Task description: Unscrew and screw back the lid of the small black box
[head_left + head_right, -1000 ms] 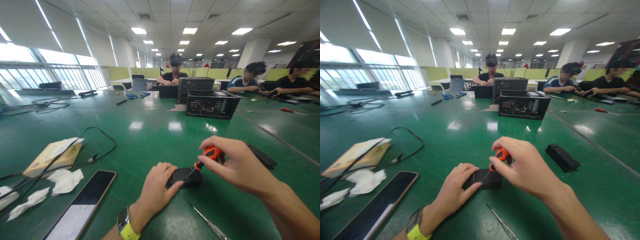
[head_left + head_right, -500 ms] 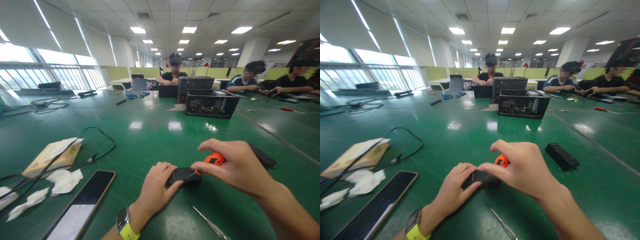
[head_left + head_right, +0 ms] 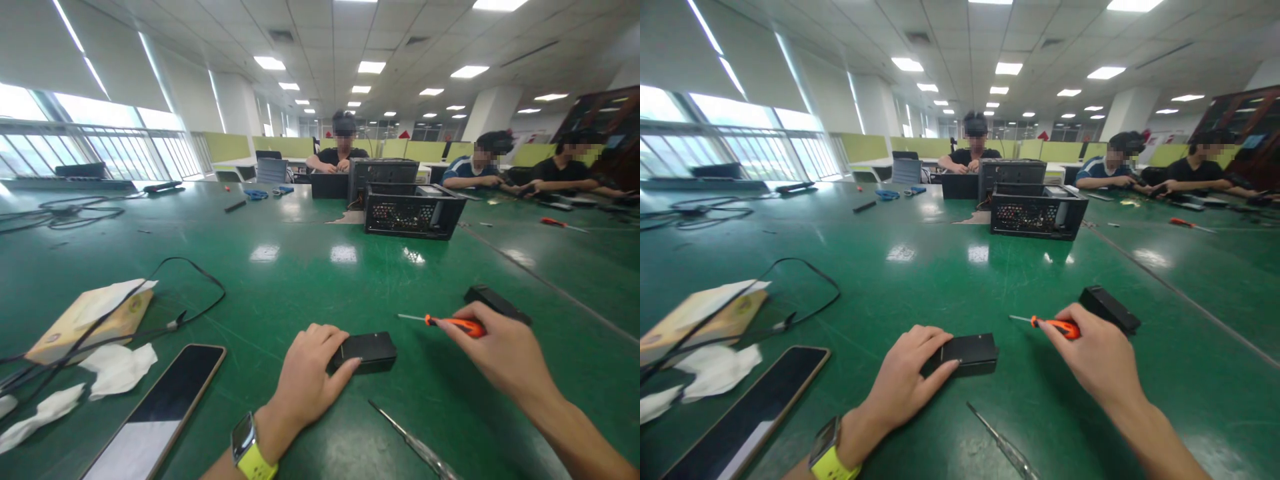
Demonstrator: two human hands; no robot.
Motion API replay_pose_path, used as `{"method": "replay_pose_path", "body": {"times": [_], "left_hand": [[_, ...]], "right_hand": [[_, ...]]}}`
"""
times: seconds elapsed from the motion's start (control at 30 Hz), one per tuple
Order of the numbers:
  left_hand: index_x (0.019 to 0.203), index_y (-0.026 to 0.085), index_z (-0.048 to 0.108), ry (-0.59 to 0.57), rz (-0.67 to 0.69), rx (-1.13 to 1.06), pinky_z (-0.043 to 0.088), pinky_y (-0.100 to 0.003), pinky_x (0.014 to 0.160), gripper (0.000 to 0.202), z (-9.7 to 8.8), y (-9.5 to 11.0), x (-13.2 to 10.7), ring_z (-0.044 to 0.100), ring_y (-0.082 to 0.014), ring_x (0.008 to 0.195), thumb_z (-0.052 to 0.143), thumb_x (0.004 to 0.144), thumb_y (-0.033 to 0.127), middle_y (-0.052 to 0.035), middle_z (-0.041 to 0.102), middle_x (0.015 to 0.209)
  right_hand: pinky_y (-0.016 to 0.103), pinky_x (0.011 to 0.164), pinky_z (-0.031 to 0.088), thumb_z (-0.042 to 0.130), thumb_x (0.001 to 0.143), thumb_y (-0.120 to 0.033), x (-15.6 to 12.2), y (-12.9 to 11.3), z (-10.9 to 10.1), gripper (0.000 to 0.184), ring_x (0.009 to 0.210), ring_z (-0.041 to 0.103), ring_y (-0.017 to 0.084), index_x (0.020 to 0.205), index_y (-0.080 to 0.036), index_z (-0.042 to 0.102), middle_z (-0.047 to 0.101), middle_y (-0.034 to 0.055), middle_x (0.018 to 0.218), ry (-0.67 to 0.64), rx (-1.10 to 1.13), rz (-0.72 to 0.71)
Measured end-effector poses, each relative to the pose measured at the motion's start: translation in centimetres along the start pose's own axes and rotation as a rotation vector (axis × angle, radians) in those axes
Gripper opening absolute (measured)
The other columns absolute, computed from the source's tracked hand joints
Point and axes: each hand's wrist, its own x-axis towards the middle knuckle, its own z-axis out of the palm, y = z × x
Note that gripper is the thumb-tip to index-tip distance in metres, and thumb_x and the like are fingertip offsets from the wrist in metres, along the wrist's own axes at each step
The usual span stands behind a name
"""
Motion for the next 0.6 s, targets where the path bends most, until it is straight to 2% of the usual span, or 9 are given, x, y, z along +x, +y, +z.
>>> {"method": "replay_pose_path", "body": {"times": [0.07, 0.13, 0.23, 0.27, 0.33, 0.4, 0.43, 0.5, 0.6], "left_hand": [[0.111, 0.019, 0.063, -0.001, 0.008, 0.005, 0.048, -0.044, 0.08, 0.029, 0.0, 0.0, 0.0, 0.058, -0.0272, 0.094, 0.058, 0.093, 0.04, -0.0087, 0.066, 0.106], [0.111, 0.019, 0.064, 0.001, 0.011, 0.009, 0.048, -0.044, 0.08, 0.029, 0.1, 0.0, 0.0, 0.058, -0.027, 0.093, 0.057, 0.093, 0.04, -0.0087, 0.066, 0.107], [0.112, 0.019, 0.064, 0.012, 0.013, 0.019, 0.048, -0.043, 0.08, 0.029, 0.1, 0.0, 0.0, 0.058, -0.0269, 0.093, 0.057, 0.093, 0.04, -0.0089, 0.066, 0.107], [0.111, 0.019, 0.064, 0.013, 0.012, 0.022, 0.048, -0.042, 0.079, 0.029, 0.1, 0.0, 0.1, 0.058, -0.0267, 0.093, 0.057, 0.093, 0.04, -0.0089, 0.066, 0.106], [0.111, 0.019, 0.064, 0.013, 0.012, 0.026, 0.048, -0.041, 0.078, 0.028, 0.0, 0.1, 0.1, 0.058, -0.0262, 0.092, 0.057, 0.093, 0.04, -0.0087, 0.066, 0.105], [0.11, 0.02, 0.064, 0.01, 0.011, 0.026, 0.049, -0.041, 0.079, 0.028, 0.0, 0.1, 0.0, 0.058, -0.0259, 0.092, 0.057, 0.093, 0.04, -0.0086, 0.066, 0.105], [0.111, 0.02, 0.064, 0.01, 0.01, 0.025, 0.049, -0.041, 0.079, 0.028, 0.0, 0.1, 0.0, 0.058, -0.026, 0.092, 0.057, 0.093, 0.041, -0.0086, 0.066, 0.105], [0.112, 0.02, 0.064, 0.014, 0.008, 0.023, 0.049, -0.042, 0.08, 0.029, 0.1, 0.0, 0.0, 0.058, -0.0262, 0.093, 0.057, 0.093, 0.041, -0.0086, 0.066, 0.106], [0.111, 0.02, 0.064, 0.016, 0.008, 0.016, 0.049, -0.042, 0.08, 0.028, 0.1, -0.1, 0.0, 0.059, -0.0261, 0.092, 0.058, 0.093, 0.04, -0.0084, 0.066, 0.105]], "right_hand": [[0.03, 0.052, 0.037, 0.061, 0.081, -0.057, -1.3, 2.1, 1.5, 0.033, 0.057, 0.06, 0.022, 0.076, -0.024, 0.064, 0.065, 0.0005, 0.065, -0.184, -0.044, 0.066], [0.031, 0.056, 0.04, 0.06, 0.082, -0.056, -2.1, 2.7, 2.1, 0.033, 0.064, 0.061, 0.023, 0.075, -0.024, 0.062, 0.066, 0.0021, 0.07, -0.258, -0.055, 0.024], [0.033, 0.068, 0.042, 0.055, 0.086, -0.057, -3.0, 0.9, 1.2, 0.038, 0.074, 0.061, 0.023, 0.07, -0.022, 0.06, 0.065, 0.0036, 0.075, -0.219, -0.017, -0.118], [0.032, 0.068, 0.041, 0.054, 0.086, -0.056, -3.4, -0.2, 0.7, 0.039, 0.073, 0.06, 0.021, 0.069, -0.022, 0.059, 0.065, 0.003, 0.074, -0.278, 0.005, -0.157], [0.028, 0.06, 0.037, 0.064, 0.08, -0.05, -4.4, -2.3, -0.2, 0.032, 0.065, 0.058, 0.018, 0.065, -0.022, 0.059, 0.063, 0.0003, 0.067, -0.556, 0.038, -0.189], [0.025, 0.053, 0.031, 0.073, 0.069, -0.034, -5.4, -3.8, -0.7, 0.02, 0.058, 0.054, 0.015, 0.062, -0.021, 0.059, 0.061, -0.0018, 0.062, -0.821, 0.035, -0.185], [0.024, 0.051, 0.029, 0.072, 0.066, -0.027, -5.8, -4.2, -0.8, 0.017, 0.057, 0.052, 0.014, 0.06, -0.021, 0.058, 0.06, -0.0023, 0.061, -0.894, 0.047, -0.182], [0.023, 0.052, 0.029, 0.066, 0.068, -0.02, -6.1, -4.4, -0.8, 0.017, 0.056, 0.049, 0.013, 0.058, -0.02, 0.053, 0.056, -0.0029, 0.058, -0.944, 0.138, -0.176], [0.022, 0.053, 0.03, 0.061, 0.075, -0.023, -5.5, -3.8, -0.4, 0.022, 0.057, 0.045, 0.011, 0.059, -0.02, 0.046, 0.048, -0.0044, 0.056, -0.979, 0.375, -0.14]]}}
